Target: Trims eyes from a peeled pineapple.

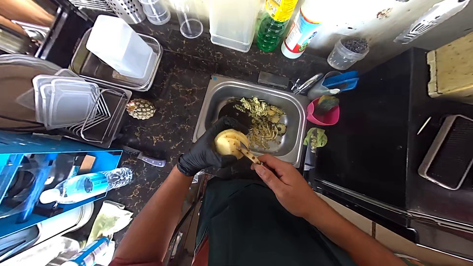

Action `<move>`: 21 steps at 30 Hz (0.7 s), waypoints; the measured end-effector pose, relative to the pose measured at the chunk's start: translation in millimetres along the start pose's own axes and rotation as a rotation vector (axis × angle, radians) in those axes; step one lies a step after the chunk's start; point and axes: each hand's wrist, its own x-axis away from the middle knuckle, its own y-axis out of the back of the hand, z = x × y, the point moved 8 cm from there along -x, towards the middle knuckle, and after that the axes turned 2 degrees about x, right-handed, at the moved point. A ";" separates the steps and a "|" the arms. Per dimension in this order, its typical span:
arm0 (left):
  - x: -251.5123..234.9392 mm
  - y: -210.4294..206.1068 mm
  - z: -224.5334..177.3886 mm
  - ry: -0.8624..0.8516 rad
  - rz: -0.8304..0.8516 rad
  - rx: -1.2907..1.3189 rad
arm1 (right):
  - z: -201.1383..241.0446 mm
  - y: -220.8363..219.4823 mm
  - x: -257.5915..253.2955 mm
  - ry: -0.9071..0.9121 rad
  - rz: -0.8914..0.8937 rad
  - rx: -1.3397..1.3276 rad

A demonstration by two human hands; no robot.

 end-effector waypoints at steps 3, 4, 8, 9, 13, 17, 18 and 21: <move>-3.1 -5.3 0.4 0.041 0.085 -0.028 | 1.4 2.2 0.1 0.006 -0.005 0.069; -4.1 -11.0 1.4 0.073 0.129 -0.068 | 1.7 2.0 -1.7 0.009 -0.006 0.079; -4.3 -23.3 15.5 0.178 0.216 -0.148 | 3.0 7.5 -6.2 -0.014 -0.028 0.064; -3.2 -15.2 18.9 0.185 0.171 -0.129 | 1.4 13.0 -6.1 -0.023 -0.046 0.036; 1.9 22.9 37.1 -0.058 -0.061 0.322 | -31.5 49.6 -9.6 0.031 -0.336 -0.067; 2.5 13.3 19.7 0.112 -0.322 0.852 | -144.4 59.5 -31.3 -0.419 -0.253 0.424; 0.8 13.3 24.9 0.106 -0.343 0.832 | -178.1 51.8 -32.8 -0.597 -0.092 0.479; 3.8 17.4 57.1 0.102 -0.544 0.850 | -192.2 33.5 -28.3 -0.686 0.009 0.477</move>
